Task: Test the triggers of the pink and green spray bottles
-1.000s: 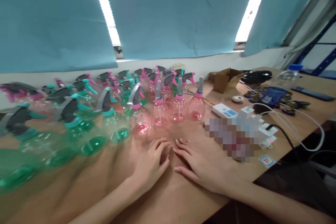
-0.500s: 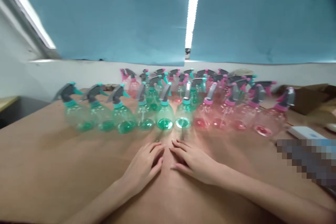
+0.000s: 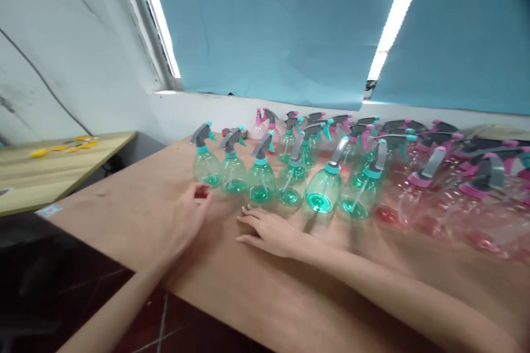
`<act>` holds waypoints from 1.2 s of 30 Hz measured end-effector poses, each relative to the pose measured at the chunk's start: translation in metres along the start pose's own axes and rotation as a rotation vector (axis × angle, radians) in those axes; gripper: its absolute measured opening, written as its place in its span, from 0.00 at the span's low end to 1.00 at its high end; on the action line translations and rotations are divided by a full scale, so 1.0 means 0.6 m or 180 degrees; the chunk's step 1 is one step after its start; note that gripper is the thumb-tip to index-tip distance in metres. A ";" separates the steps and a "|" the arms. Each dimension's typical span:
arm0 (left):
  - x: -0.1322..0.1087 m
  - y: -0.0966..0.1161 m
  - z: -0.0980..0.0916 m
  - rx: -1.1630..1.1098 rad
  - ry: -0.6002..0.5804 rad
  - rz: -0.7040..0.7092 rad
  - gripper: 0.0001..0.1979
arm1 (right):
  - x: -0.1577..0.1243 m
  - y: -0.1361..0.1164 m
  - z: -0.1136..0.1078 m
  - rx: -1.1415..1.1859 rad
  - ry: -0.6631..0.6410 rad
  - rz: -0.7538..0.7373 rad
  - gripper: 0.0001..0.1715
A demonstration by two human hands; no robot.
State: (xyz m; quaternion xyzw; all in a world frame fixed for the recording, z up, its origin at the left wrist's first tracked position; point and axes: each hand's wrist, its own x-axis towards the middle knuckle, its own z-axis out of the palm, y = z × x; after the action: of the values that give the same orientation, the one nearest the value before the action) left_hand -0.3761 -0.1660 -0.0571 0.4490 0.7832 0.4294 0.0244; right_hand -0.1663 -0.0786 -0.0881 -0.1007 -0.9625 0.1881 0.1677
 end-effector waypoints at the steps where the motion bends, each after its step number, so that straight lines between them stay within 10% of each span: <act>1: 0.016 -0.007 -0.004 0.0037 0.0243 -0.0100 0.19 | 0.015 0.003 0.006 0.0018 0.0014 -0.0030 0.31; 11: 0.124 -0.048 0.015 0.0042 0.0367 -0.0209 0.48 | 0.079 0.030 0.042 0.0259 0.0148 -0.0387 0.28; 20: 0.143 -0.058 0.027 -0.0225 0.0230 -0.0028 0.45 | 0.081 0.040 0.049 0.0474 0.0313 -0.0384 0.30; 29: 0.121 -0.057 0.007 -0.0255 0.0302 -0.0090 0.41 | 0.067 0.029 0.049 0.0634 0.0348 -0.0227 0.28; 36: 0.028 -0.039 -0.026 -0.0230 0.0269 0.0081 0.37 | 0.036 0.008 0.041 0.0895 0.0361 0.0104 0.32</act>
State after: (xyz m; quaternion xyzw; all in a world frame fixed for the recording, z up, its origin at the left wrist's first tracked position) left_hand -0.4086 -0.1691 -0.0578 0.4391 0.7618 0.4763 0.0021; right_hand -0.1944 -0.0768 -0.1052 -0.1023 -0.9138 0.3178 0.2311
